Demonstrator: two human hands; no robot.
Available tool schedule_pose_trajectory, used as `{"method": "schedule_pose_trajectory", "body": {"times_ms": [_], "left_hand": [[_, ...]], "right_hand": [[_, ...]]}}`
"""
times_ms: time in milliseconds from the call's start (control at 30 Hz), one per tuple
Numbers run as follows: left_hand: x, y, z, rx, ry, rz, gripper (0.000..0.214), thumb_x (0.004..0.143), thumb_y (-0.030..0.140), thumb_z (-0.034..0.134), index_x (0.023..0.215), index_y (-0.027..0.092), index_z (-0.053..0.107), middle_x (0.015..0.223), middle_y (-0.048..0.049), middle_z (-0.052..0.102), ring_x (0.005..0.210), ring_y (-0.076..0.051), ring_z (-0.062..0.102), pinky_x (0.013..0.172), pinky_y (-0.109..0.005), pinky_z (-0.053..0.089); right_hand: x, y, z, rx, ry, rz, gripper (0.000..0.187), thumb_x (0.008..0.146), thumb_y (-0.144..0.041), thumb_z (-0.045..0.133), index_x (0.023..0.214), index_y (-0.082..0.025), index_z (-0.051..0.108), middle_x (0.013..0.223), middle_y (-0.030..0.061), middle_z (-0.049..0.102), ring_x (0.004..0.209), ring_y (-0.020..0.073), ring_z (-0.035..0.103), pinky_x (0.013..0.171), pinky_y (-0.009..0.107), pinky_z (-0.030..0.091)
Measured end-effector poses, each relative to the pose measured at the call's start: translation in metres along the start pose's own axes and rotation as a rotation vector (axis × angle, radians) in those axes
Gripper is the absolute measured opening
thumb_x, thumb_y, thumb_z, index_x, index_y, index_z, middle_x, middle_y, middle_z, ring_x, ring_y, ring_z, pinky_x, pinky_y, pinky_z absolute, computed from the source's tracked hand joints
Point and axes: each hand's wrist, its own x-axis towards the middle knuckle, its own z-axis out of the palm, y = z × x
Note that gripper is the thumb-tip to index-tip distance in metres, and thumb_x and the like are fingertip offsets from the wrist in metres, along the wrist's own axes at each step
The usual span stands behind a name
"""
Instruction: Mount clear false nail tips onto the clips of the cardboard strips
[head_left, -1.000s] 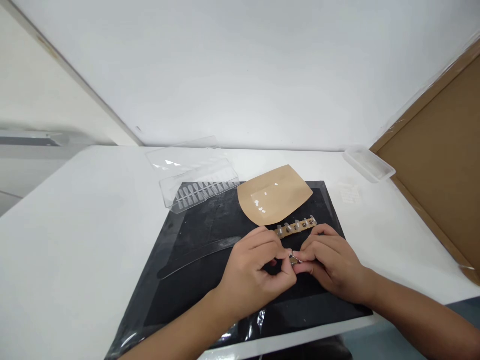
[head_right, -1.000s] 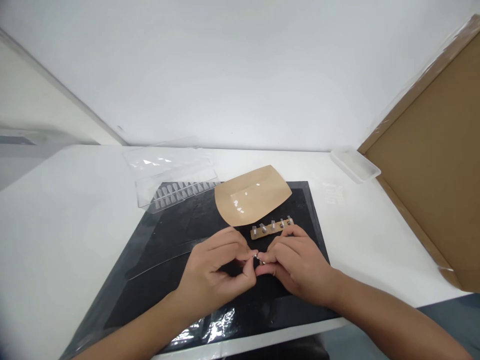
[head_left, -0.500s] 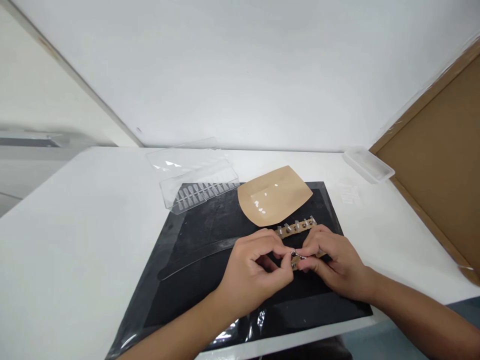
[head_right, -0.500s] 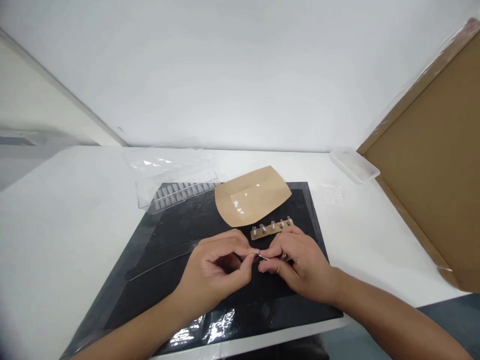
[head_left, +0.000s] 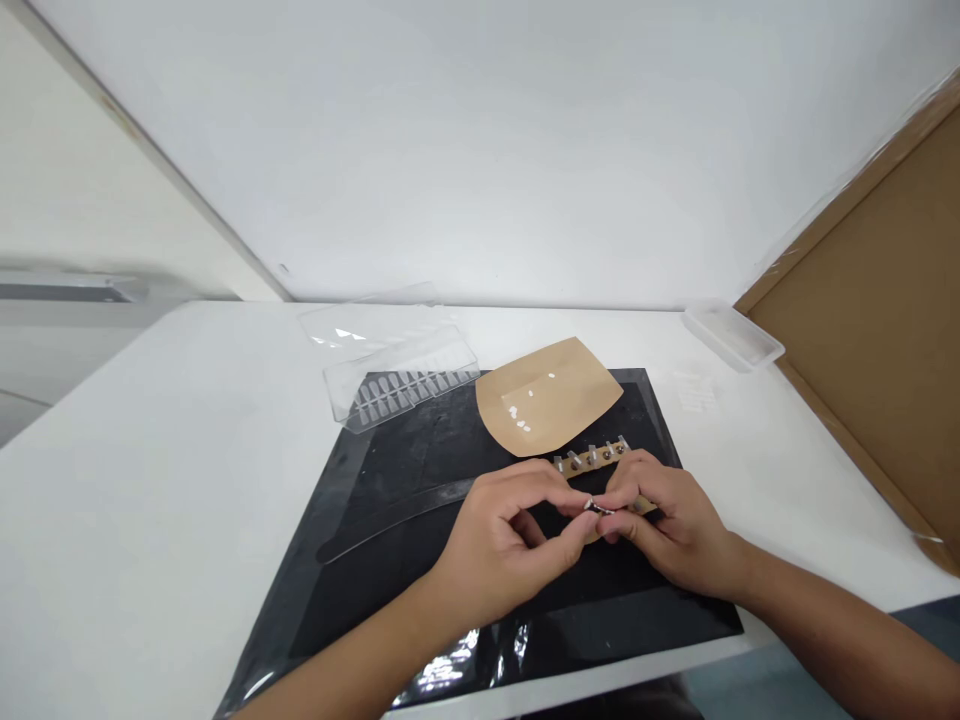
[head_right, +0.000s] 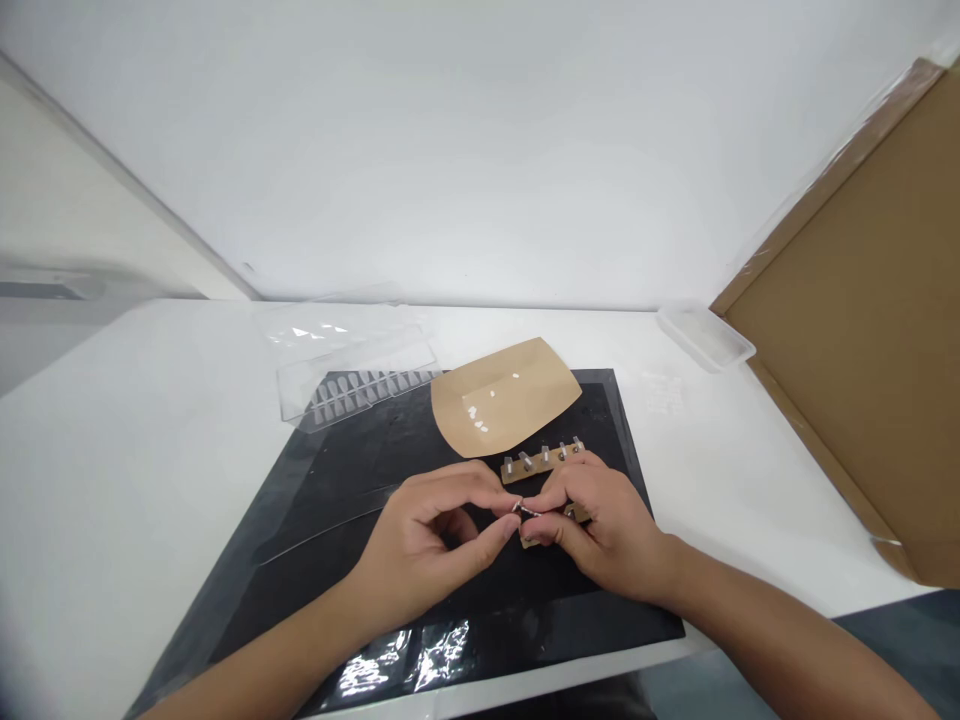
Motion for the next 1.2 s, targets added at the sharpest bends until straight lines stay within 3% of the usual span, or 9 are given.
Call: {"method": "schedule_pose_trajectory", "body": {"times_ms": [433, 767, 1000, 1200], "left_hand": [[-0.0020, 0.0017, -0.0022, -0.150, -0.073, -0.291, 0.022, 0.095, 0.031, 0.070, 0.087, 0.012, 0.081, 0.083, -0.0069, 0.069, 0.054, -0.010, 0.065, 0.040, -0.018, 0.059], [-0.0040, 0.0009, -0.0002, -0.137, -0.043, -0.246, 0.013, 0.091, 0.024, 0.074, 0.089, 0.013, 0.081, 0.083, -0.0046, 0.069, 0.050, -0.007, 0.064, 0.038, -0.014, 0.058], [-0.0010, 0.0025, -0.0028, -0.284, -0.148, -0.397, 0.023, 0.094, 0.036, 0.073, 0.093, 0.014, 0.078, 0.086, -0.0034, 0.062, 0.057, -0.009, 0.063, 0.040, -0.019, 0.061], [-0.0006, 0.0025, -0.0018, -0.319, -0.164, -0.451, 0.029, 0.094, 0.042, 0.073, 0.092, 0.013, 0.075, 0.087, -0.0034, 0.060, 0.061, -0.010, 0.061, 0.040, -0.020, 0.060]], "right_hand": [[0.0004, 0.0016, -0.0002, 0.026, -0.006, -0.035, 0.004, 0.103, -0.029, 0.069, 0.104, -0.025, 0.067, 0.081, -0.0039, 0.076, 0.077, 0.0133, 0.067, 0.082, 0.032, 0.051], [0.0010, 0.0020, 0.0011, 0.107, 0.035, 0.028, 0.008, 0.098, -0.021, 0.075, 0.105, -0.024, 0.075, 0.089, 0.0001, 0.077, 0.081, 0.0135, 0.073, 0.075, 0.027, 0.058], [0.0004, -0.0013, -0.0009, 0.033, -0.003, -0.021, 0.008, 0.100, -0.018, 0.070, 0.105, -0.023, 0.073, 0.088, 0.0003, 0.076, 0.079, 0.0127, 0.071, 0.073, 0.024, 0.057], [0.0018, -0.0014, -0.0017, 0.022, -0.029, -0.063, 0.008, 0.099, -0.015, 0.069, 0.103, -0.022, 0.071, 0.090, 0.0016, 0.076, 0.080, 0.0126, 0.071, 0.072, 0.023, 0.057]]}}
